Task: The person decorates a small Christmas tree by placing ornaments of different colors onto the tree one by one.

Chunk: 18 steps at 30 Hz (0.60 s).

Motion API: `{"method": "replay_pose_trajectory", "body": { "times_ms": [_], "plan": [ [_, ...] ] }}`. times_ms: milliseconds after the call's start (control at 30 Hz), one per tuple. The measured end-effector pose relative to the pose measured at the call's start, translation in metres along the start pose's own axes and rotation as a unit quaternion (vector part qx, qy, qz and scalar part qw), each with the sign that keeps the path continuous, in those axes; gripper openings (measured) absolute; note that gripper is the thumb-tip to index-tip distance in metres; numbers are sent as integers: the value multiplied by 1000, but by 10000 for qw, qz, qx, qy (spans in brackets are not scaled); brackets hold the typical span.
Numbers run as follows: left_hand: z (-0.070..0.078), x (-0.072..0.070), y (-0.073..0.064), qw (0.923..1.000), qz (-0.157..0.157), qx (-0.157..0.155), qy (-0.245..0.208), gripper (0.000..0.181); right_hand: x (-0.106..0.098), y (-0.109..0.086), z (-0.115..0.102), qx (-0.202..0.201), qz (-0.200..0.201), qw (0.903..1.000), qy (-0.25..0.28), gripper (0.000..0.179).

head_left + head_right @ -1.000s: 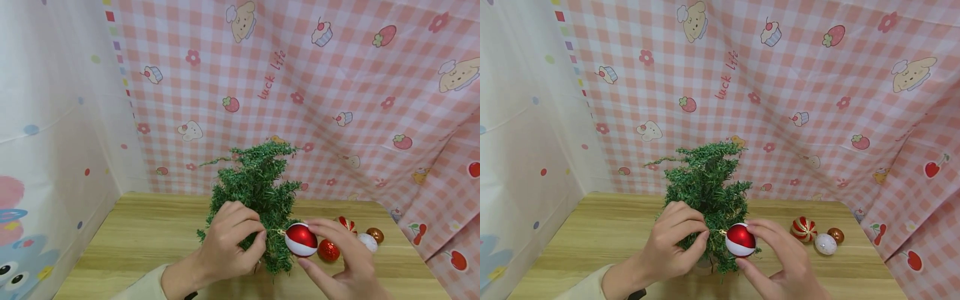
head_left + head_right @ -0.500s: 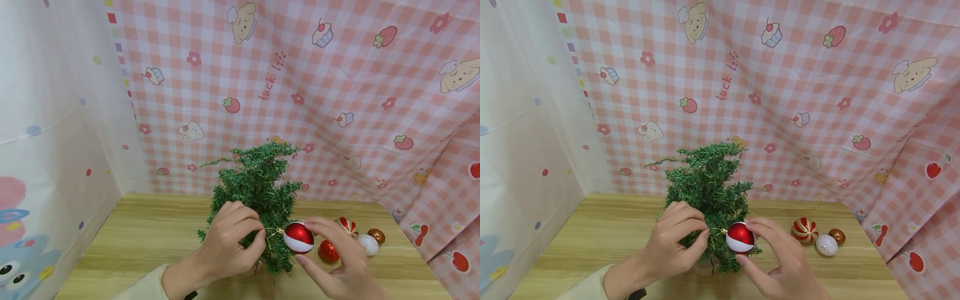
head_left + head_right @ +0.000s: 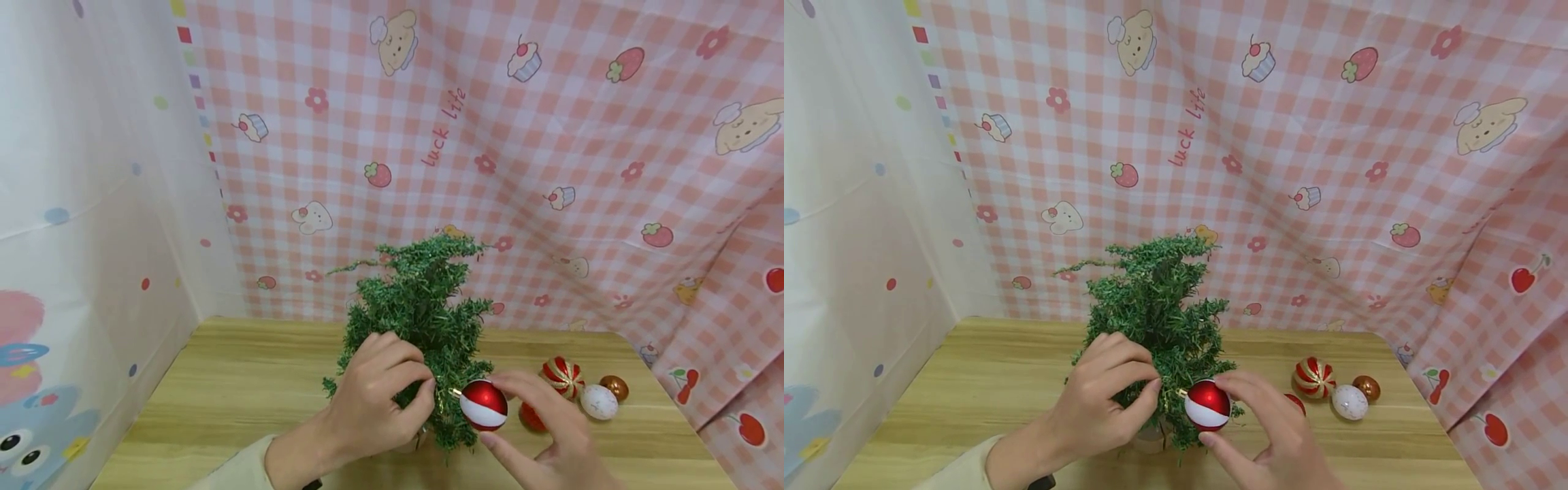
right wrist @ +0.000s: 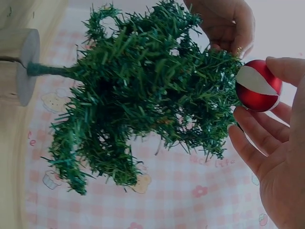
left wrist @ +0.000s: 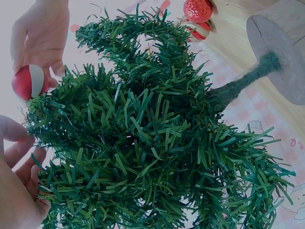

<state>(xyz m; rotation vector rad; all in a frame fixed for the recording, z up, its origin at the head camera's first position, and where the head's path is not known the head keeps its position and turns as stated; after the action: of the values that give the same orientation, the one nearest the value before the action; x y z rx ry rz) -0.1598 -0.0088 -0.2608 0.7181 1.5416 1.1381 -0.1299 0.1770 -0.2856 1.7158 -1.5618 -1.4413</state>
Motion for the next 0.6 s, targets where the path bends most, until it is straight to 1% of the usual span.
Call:
{"method": "replay_pose_trajectory", "body": {
  "times_ms": [167, 267, 467, 600],
  "plan": [
    [1, 0, 0, 10000, 9, 36, 19, 17, 5, -10, 5, 139, -93, 9999, 10, 51],
    [1, 0, 1, 10000, 4, 55, 25, 17, 9, -16, 8, 301, -139, 9993, -142, 51],
    [1, 1, 0, 9999, -48, 85, 58, 17, 19, -25, 15, 706, -390, 9962, -333, 53],
    [1, 1, 0, 9999, -72, 66, 63, 16, 24, -28, 18, 789, -516, 9952, -244, 54]
  ]
}}
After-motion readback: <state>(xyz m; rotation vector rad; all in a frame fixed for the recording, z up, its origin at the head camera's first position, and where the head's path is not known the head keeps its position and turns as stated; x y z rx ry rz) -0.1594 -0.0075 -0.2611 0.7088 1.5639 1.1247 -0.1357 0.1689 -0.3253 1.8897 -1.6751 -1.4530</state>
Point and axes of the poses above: each hand's wrist, its own y-axis towards the middle knuckle, its own x-axis out of the palm, z = x × y, the point moved 9 cm from there along y, towards the middle knuckle, and after that the axes turned 7 degrees about x, right-handed, at the moved point
